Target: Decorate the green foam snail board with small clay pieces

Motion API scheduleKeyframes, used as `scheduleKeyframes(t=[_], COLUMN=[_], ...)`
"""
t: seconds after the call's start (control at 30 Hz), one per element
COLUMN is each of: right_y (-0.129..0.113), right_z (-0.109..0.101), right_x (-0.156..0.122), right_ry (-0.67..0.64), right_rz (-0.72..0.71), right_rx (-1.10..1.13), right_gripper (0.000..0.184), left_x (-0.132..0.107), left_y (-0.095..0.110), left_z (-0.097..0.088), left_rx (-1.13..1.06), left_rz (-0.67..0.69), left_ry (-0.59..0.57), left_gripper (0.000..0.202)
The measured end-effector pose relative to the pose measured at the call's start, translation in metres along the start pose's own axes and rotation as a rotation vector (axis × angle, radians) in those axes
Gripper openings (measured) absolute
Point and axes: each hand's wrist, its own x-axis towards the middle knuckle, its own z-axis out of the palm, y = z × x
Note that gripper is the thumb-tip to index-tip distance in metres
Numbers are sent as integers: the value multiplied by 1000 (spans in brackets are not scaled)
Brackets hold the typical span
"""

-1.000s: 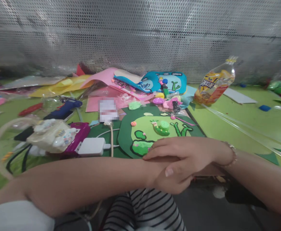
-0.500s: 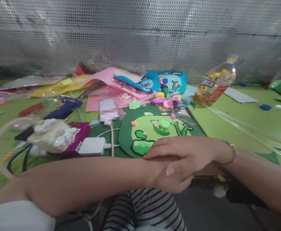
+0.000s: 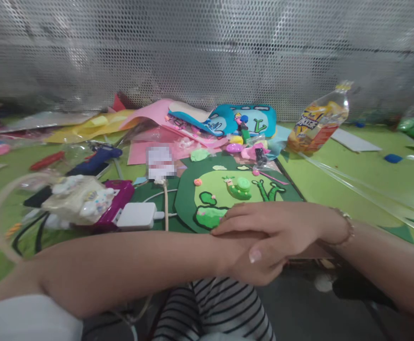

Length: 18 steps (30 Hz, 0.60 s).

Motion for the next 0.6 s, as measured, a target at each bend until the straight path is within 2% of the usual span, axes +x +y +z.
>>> scheduleKeyframes(t=[0.07,0.1,0.13,0.2,0.27,0.4,0.6], right_y=[1,2,2,4,5,6,0], right_z=[-1,-2,-2,-4,-4,-5,-4], right_x=[0,-1,-1,-2,-3,-5,-6], right_ry=[5,6,6,5,8,44,55], right_rz=[-7,-11,-13,-3,24,45,15], right_rx=[44,74,109,179,233,278,262], right_gripper=[53,53,53,53,54,56,59], left_x=[6,10,14,24,30,32,25], left_y=[-2,-4,-5,-8,-9,-8,-5], left_z=[-13,-19,-26,-37,-44,-46,-40], left_rx=[-22,-37,-60,-108,-138,-164,-144], left_rz=[77,150,334,493,492,499,294], left_ry=[32,97,97,105,111,141,-2], left_gripper=[33,29,26,33,37,30,28])
